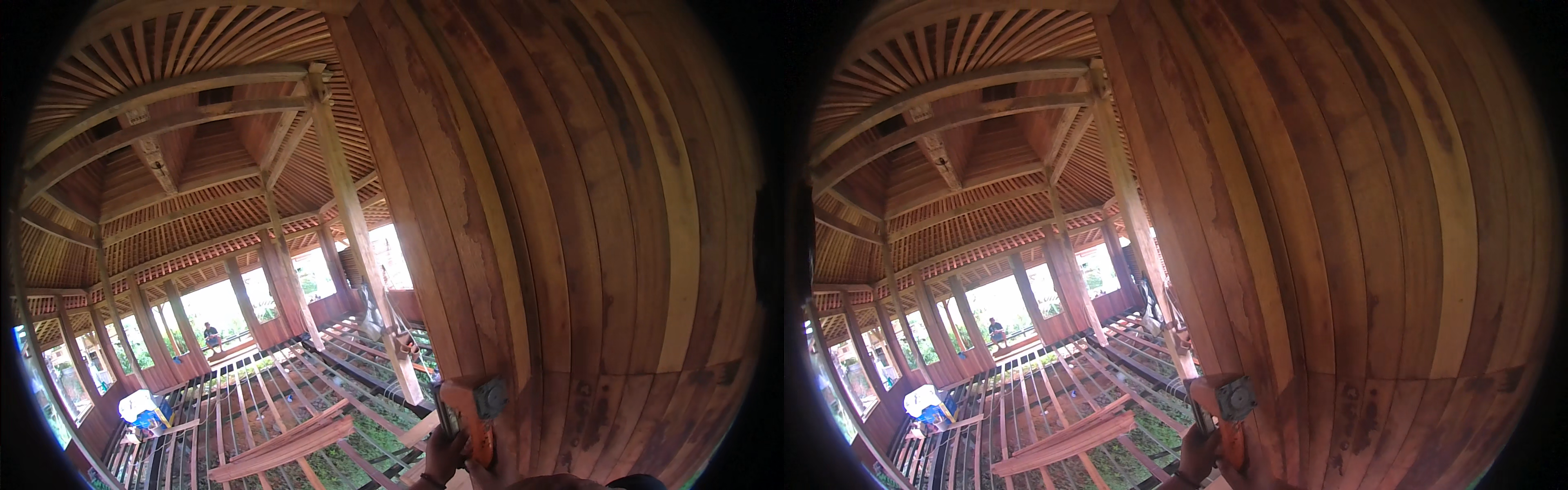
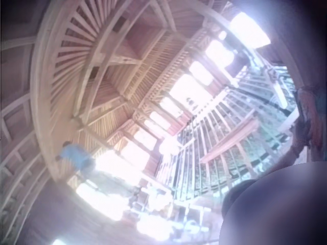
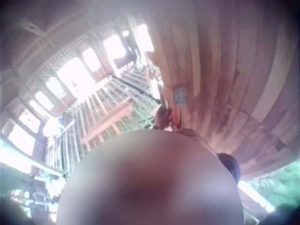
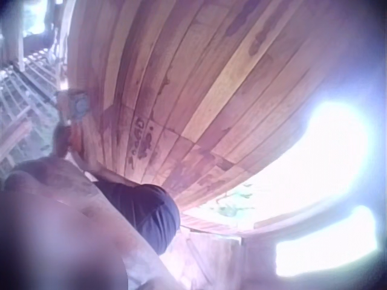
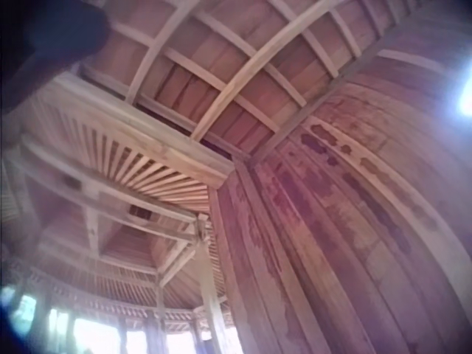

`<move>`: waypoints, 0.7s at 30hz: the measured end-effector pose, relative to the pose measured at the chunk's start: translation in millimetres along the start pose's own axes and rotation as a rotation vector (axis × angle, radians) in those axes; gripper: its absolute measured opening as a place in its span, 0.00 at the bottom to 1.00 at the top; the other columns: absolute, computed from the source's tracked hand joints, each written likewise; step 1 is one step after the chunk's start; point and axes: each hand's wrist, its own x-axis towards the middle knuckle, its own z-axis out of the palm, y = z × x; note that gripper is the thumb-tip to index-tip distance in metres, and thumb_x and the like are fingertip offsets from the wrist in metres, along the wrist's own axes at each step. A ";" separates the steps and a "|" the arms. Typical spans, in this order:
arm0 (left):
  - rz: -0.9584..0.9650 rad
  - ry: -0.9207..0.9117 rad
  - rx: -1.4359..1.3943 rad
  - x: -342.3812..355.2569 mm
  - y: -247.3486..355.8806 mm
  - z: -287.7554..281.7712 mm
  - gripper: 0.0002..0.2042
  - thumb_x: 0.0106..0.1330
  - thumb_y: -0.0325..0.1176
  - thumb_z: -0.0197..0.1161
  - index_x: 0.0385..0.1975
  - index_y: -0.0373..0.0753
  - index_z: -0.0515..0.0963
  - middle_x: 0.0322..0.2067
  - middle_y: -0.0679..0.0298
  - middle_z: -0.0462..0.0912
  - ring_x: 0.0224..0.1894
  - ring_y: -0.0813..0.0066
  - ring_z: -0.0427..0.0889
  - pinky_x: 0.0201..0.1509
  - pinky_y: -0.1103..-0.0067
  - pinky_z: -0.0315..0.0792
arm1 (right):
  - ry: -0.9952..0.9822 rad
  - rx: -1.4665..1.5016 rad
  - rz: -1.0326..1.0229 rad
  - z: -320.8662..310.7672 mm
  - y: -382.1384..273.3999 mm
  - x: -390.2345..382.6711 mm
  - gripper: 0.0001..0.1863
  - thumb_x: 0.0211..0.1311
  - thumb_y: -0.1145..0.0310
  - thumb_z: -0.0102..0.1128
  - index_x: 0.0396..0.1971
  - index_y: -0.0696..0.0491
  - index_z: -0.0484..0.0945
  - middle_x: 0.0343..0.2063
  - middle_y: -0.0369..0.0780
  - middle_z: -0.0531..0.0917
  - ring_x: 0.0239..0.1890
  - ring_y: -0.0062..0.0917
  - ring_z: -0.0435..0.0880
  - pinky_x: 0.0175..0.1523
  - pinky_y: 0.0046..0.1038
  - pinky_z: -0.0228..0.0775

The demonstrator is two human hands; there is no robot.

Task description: The person positions a wooden strip against a curved wooden wall, then uses a nail gun to fasten it in place. The person sits on the floor during the nailing process and later stands to continue fastening the strip higher up the wall.

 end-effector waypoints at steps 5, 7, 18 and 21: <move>0.137 -0.106 0.077 20.0 76.0 25.8 0.12 0.71 0.33 0.64 0.47 0.35 0.72 0.33 0.67 0.80 0.31 0.81 0.80 0.30 0.82 0.75 | 0.096 -0.151 -0.242 -10.7 -35.5 38.2 0.37 0.70 0.70 0.59 0.74 0.58 0.54 0.43 0.39 0.79 0.37 0.22 0.82 0.41 0.26 0.79; 0.272 -0.162 0.228 36.6 105.3 34.4 0.13 0.72 0.32 0.63 0.50 0.35 0.72 0.34 0.67 0.80 0.30 0.81 0.80 0.31 0.81 0.76 | 0.105 -0.069 -0.232 -19.3 -52.5 64.6 0.41 0.70 0.69 0.59 0.77 0.58 0.47 0.46 0.40 0.78 0.39 0.24 0.83 0.42 0.25 0.79; 0.874 -0.181 0.217 129.0 267.0 131.9 0.21 0.77 0.34 0.56 0.65 0.32 0.65 0.49 0.57 0.79 0.53 0.69 0.80 0.55 0.73 0.78 | 0.294 0.052 -0.305 -54.4 -205.8 267.5 0.41 0.64 0.61 0.68 0.73 0.56 0.60 0.41 0.41 0.82 0.39 0.30 0.87 0.41 0.30 0.82; 1.062 -0.217 0.422 150.4 305.2 134.2 0.24 0.75 0.35 0.59 0.66 0.31 0.64 0.54 0.54 0.77 0.58 0.65 0.77 0.62 0.70 0.73 | 0.292 -0.096 -0.455 -56.0 -247.5 307.1 0.35 0.64 0.64 0.65 0.70 0.56 0.65 0.40 0.40 0.83 0.39 0.27 0.86 0.39 0.30 0.81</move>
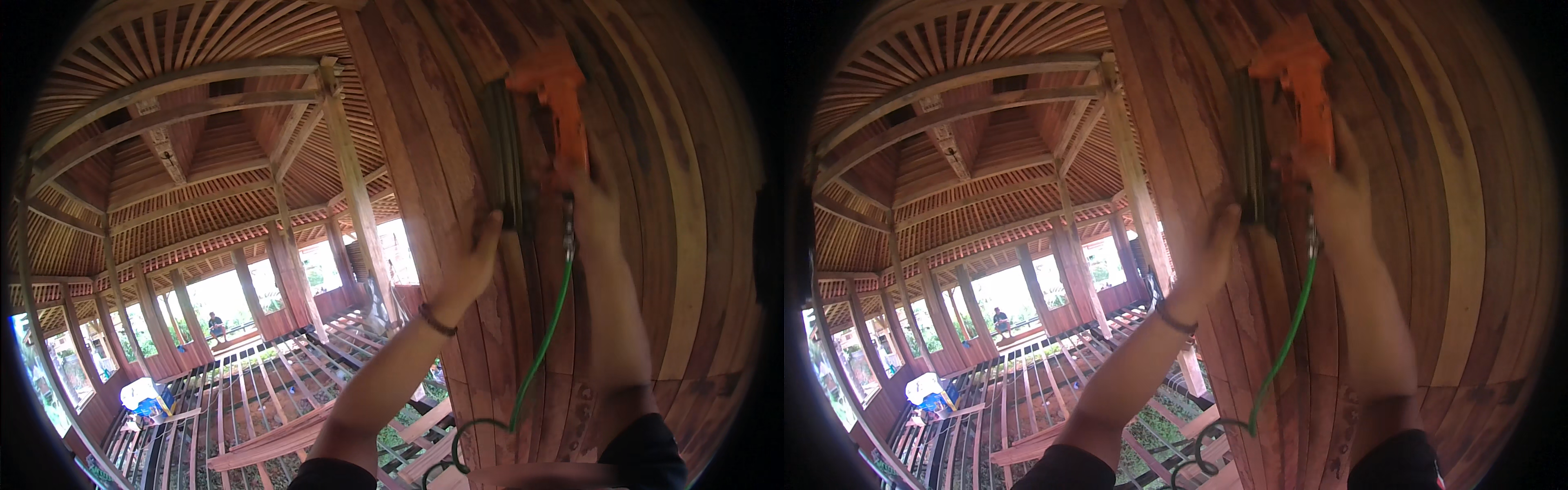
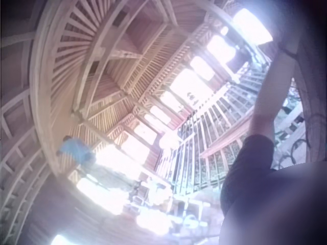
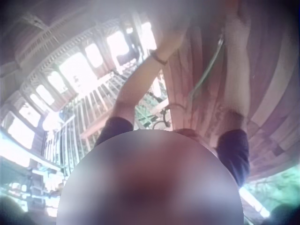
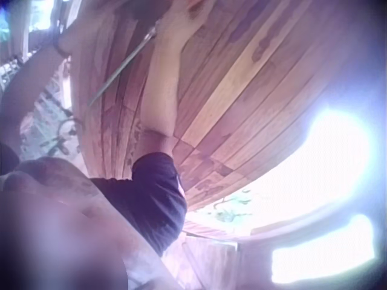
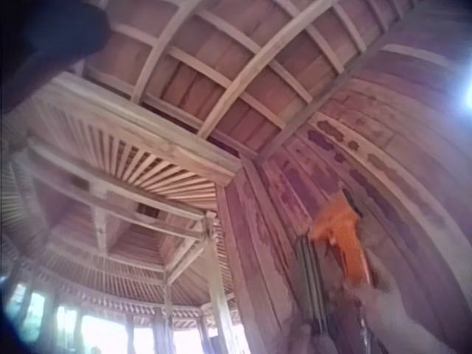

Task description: The person positions a wooden strip against a curved wooden wall, then uses a nail gun to fasten it in place. The person sits on the floor during the nailing process and later stands to continue fastening the strip higher up the wall.

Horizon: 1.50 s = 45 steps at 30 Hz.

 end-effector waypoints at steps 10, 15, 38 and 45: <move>0.345 0.289 0.491 52.5 -27.9 6.1 0.41 0.57 0.30 0.68 0.73 0.36 0.57 0.73 0.45 0.54 0.75 0.43 0.55 0.76 0.59 0.56 | -0.131 -0.172 -0.143 17.0 -0.7 140.7 0.21 0.64 0.61 0.64 0.54 0.53 0.77 0.38 0.38 0.84 0.39 0.23 0.86 0.41 0.31 0.77; 0.355 0.312 0.546 47.2 -42.1 13.0 0.45 0.56 0.33 0.68 0.76 0.37 0.55 0.75 0.46 0.53 0.77 0.47 0.51 0.78 0.57 0.47 | -0.163 -0.180 -0.192 20.0 5.7 182.9 0.21 0.65 0.62 0.63 0.55 0.54 0.77 0.37 0.38 0.83 0.39 0.24 0.86 0.44 0.33 0.79; 0.311 0.316 0.534 39.5 -25.2 14.4 0.41 0.58 0.32 0.65 0.74 0.34 0.57 0.73 0.40 0.57 0.75 0.39 0.57 0.74 0.54 0.57 | -0.205 0.008 -0.186 93.0 -17.2 337.2 0.08 0.65 0.70 0.57 0.43 0.51 0.78 0.21 0.40 0.84 0.18 0.26 0.81 0.23 0.34 0.76; 0.322 0.323 0.572 47.6 -27.6 12.6 0.40 0.56 0.30 0.64 0.72 0.31 0.59 0.73 0.40 0.56 0.75 0.37 0.56 0.73 0.52 0.57 | -0.221 -0.033 -0.193 120.3 -24.0 394.0 0.08 0.68 0.69 0.53 0.42 0.54 0.78 0.22 0.43 0.84 0.17 0.28 0.81 0.20 0.35 0.73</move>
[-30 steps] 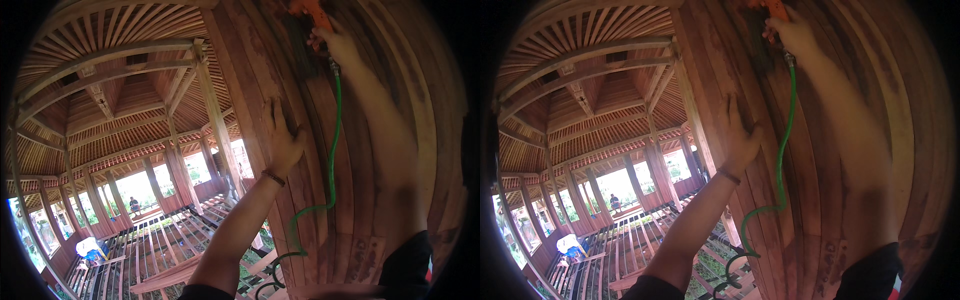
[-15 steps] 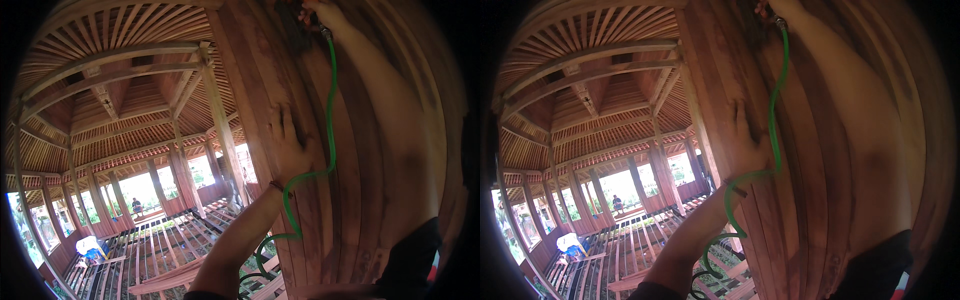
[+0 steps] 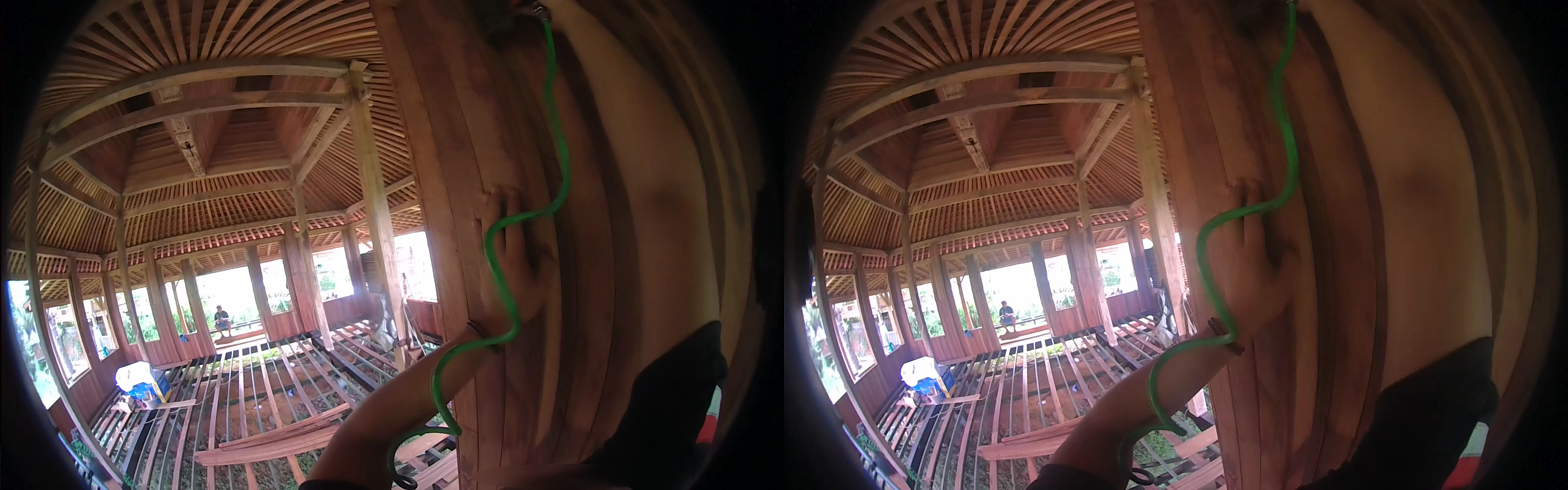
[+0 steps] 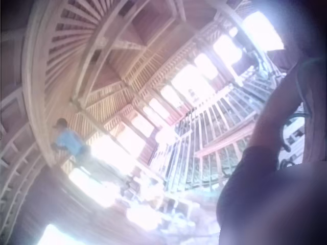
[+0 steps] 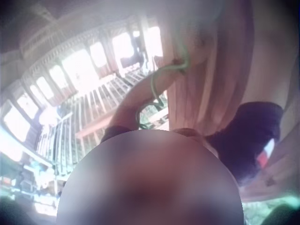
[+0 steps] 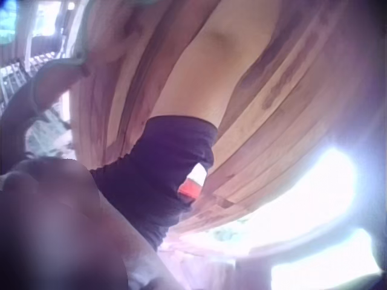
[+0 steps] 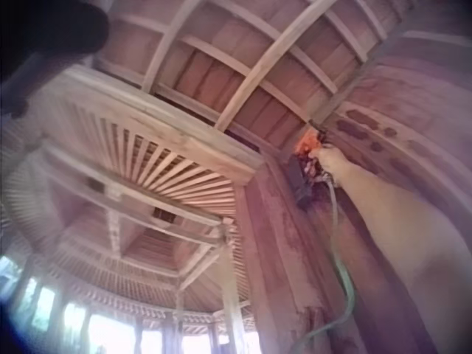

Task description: The person positions a wooden strip against a curved wooden wall, then uses a nail gun to fasten it in place. The person sits on the floor during the nailing process and later stands to continue fastening the strip higher up the wall.

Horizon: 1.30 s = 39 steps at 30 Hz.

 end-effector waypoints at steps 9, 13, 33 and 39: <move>0.028 0.027 -0.107 0.0 -1.2 1.3 0.40 0.54 0.26 0.63 0.71 0.28 0.59 0.68 0.38 0.58 0.72 0.34 0.55 0.74 0.50 0.53 | -0.094 -0.048 0.098 -3.6 10.9 52.6 0.12 0.71 0.62 0.53 0.41 0.55 0.80 0.25 0.42 0.86 0.21 0.29 0.83 0.31 0.40 0.79; 0.005 0.026 -0.131 1.0 -4.9 7.4 0.42 0.54 0.23 0.61 0.73 0.29 0.56 0.70 0.36 0.55 0.73 0.33 0.53 0.76 0.50 0.50 | -0.071 -0.031 0.121 5.3 15.1 68.9 0.12 0.71 0.62 0.54 0.41 0.55 0.80 0.26 0.42 0.86 0.22 0.29 0.83 0.31 0.39 0.78; 0.023 0.024 -0.284 5.6 -4.4 7.7 0.43 0.53 0.21 0.61 0.74 0.27 0.53 0.72 0.36 0.50 0.76 0.32 0.47 0.77 0.50 0.48 | 0.009 -0.026 0.119 11.7 10.7 61.4 0.10 0.70 0.63 0.56 0.39 0.54 0.79 0.26 0.40 0.85 0.23 0.28 0.84 0.31 0.38 0.79; 0.023 -0.030 -0.086 5.4 -1.6 -5.8 0.41 0.55 0.26 0.64 0.72 0.29 0.58 0.71 0.37 0.55 0.74 0.33 0.53 0.76 0.51 0.54 | 0.071 -0.043 0.069 2.3 -9.0 25.0 0.09 0.69 0.63 0.57 0.38 0.53 0.79 0.26 0.39 0.85 0.24 0.28 0.85 0.31 0.37 0.79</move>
